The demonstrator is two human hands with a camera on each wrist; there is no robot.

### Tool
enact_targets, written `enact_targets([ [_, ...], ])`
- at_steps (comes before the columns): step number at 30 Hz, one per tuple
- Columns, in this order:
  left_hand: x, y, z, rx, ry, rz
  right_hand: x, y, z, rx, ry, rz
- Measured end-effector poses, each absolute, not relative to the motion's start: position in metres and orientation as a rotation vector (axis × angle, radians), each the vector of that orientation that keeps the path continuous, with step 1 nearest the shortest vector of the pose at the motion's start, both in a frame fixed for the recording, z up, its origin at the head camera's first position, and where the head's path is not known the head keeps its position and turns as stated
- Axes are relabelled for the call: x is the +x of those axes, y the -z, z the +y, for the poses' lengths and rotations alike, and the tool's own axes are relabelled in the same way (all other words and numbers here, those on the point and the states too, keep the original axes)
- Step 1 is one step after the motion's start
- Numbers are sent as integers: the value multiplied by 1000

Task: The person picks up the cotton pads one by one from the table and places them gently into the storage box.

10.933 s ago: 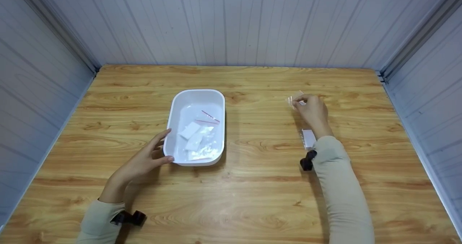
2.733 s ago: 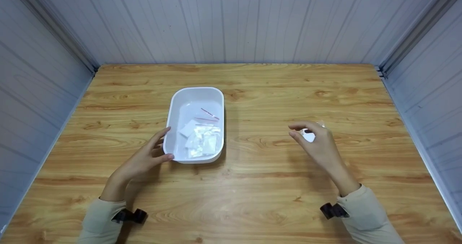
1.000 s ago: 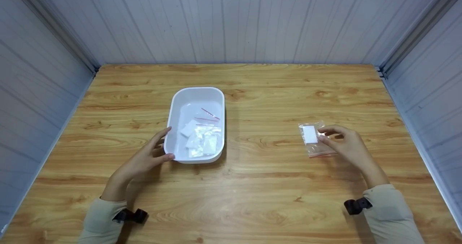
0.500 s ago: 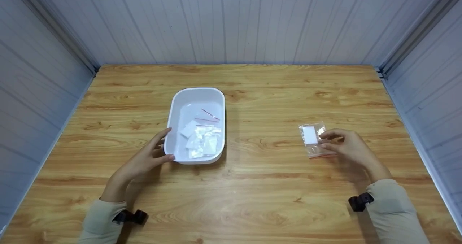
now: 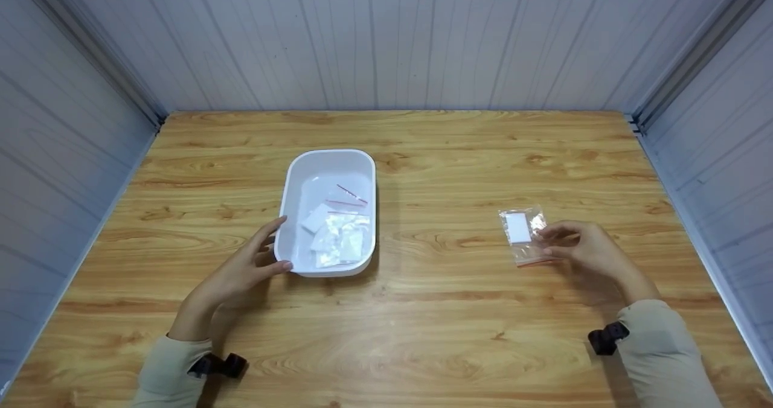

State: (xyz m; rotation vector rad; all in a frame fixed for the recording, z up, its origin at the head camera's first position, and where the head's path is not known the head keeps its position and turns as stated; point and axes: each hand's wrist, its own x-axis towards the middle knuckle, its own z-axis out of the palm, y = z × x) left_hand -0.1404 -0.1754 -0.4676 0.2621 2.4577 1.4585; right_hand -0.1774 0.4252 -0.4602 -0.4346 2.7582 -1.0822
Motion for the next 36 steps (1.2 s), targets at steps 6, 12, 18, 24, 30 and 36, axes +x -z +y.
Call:
enact_targets([
  [6,-140,467,-175,270,-1452,2460,-176,462,423,-447,1076,2755],
  [12,-142,467,-175,285,-1457,2465,-176,464,420,-450,1073,2746],
  [18,-141,466,-175,265,-1461,2458,-176,468,420,-483,1037,2759],
  [24,-140,467,-175,271,-1486,2449,-179,472,417,-519,989,2786],
  [30,-141,468,-175,266,-1483,2443,-183,477,413,-671,981,2835],
  [36,-141,468,-175,260,-1475,2452,-186,478,410,-591,981,2839],
])
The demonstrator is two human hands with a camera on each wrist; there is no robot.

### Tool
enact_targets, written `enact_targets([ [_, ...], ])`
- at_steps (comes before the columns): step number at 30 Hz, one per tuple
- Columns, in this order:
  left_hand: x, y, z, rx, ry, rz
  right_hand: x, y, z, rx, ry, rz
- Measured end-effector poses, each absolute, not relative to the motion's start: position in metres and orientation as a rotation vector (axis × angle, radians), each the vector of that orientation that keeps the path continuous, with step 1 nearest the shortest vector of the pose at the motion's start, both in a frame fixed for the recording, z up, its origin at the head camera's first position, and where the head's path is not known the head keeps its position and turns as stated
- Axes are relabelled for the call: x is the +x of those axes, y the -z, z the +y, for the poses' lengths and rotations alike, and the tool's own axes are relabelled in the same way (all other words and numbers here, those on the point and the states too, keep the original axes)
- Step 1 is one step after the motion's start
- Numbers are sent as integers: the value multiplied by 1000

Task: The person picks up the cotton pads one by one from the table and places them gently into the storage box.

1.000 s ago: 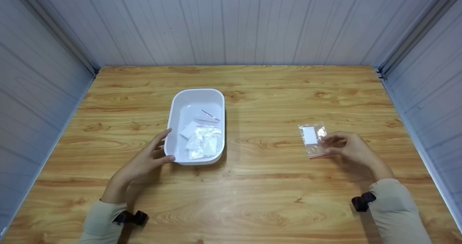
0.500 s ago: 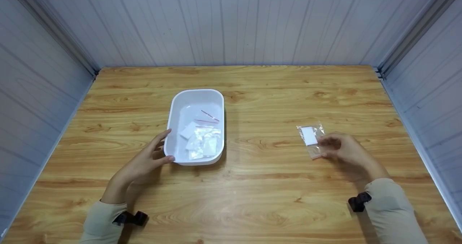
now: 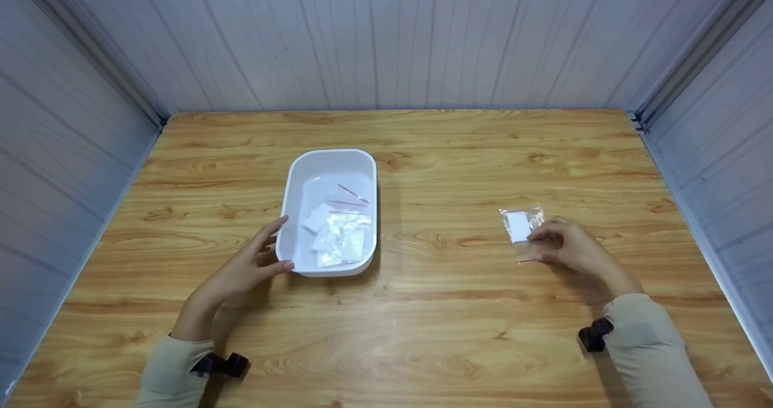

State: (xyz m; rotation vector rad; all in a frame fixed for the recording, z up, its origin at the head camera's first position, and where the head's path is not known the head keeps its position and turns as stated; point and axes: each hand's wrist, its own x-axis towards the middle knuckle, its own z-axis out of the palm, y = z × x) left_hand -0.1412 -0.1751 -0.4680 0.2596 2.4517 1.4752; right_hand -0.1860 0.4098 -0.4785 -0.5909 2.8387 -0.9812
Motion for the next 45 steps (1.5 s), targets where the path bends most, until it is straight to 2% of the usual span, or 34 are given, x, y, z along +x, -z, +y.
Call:
enact_targets([
  [10,-142,470,-169,269,-1463,2446,-186,471,414,-542,957,2831],
  [32,-136,461,-196,213,-1412,2423,-194,473,368,-367,970,2808],
  [45,-143,468,-176,256,-1440,2406,-187,445,359,-477,1062,2896],
])
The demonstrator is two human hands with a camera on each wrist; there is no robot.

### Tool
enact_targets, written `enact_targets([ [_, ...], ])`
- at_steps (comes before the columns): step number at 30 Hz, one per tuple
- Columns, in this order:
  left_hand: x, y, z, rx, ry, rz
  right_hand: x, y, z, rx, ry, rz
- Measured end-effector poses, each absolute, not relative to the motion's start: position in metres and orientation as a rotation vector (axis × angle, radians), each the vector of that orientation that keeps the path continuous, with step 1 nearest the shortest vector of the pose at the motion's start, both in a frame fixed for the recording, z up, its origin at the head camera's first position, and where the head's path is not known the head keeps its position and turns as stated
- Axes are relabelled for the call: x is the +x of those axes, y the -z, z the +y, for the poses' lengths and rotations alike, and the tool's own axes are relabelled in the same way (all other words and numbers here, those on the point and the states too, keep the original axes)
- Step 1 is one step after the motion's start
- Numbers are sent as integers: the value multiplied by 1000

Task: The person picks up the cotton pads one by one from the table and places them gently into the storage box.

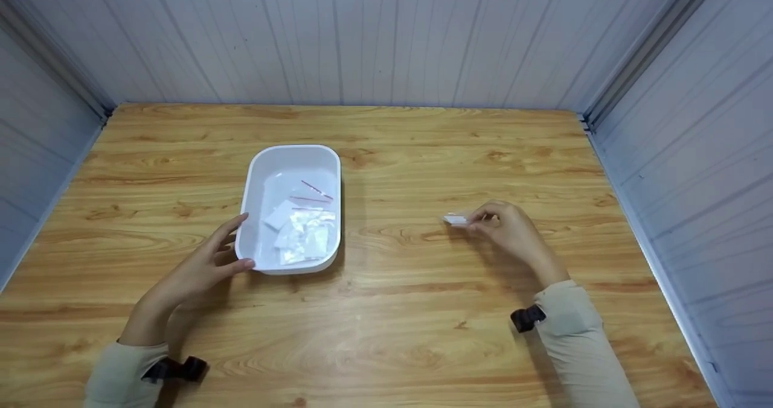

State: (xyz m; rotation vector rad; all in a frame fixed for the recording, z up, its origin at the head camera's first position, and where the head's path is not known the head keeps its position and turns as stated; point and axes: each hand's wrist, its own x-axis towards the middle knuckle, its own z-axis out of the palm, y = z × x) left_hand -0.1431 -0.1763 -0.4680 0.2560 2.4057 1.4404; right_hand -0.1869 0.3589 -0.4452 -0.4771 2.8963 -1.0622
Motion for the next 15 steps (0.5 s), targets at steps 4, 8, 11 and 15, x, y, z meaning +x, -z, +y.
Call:
enact_targets([
  [4,-143,468,-176,272,-1444,2417,-186,441,351,-551,1104,2921],
  [8,-143,467,-176,260,-1440,2415,-186,440,342,-574,1111,2954],
  [11,-142,467,-176,248,-1437,2409,-187,438,333,-563,1085,2989],
  [15,-142,466,-177,242,-1437,2410,-189,435,323,-575,1078,3009],
])
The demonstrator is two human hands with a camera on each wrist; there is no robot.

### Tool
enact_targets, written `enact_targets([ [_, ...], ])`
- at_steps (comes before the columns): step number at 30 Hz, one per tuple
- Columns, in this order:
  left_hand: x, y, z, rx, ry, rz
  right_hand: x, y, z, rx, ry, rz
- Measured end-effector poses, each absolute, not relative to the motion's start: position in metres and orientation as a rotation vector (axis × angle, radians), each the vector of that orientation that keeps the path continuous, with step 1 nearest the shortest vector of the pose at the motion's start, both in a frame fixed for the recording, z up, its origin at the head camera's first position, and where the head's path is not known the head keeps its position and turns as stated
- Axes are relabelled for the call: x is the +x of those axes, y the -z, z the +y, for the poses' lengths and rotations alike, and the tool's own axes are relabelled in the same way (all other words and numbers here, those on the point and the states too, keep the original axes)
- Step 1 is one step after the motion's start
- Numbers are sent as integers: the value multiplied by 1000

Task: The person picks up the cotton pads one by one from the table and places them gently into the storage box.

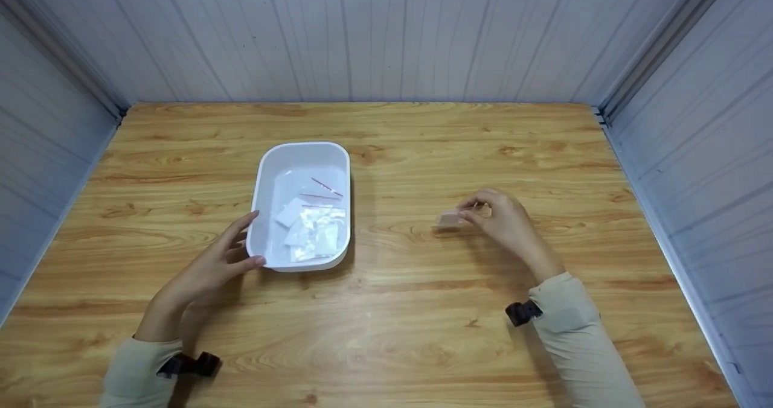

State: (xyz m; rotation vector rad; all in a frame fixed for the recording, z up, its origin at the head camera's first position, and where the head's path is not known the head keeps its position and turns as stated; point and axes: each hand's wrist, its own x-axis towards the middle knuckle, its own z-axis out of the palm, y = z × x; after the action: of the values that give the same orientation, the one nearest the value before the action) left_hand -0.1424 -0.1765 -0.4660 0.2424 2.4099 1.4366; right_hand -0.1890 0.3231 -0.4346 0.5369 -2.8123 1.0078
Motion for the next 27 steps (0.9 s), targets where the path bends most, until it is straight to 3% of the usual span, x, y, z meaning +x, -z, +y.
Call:
enact_targets([
  [27,-142,467,-177,270,-1449,2417,-197,412,269,548,-1125,-2566],
])
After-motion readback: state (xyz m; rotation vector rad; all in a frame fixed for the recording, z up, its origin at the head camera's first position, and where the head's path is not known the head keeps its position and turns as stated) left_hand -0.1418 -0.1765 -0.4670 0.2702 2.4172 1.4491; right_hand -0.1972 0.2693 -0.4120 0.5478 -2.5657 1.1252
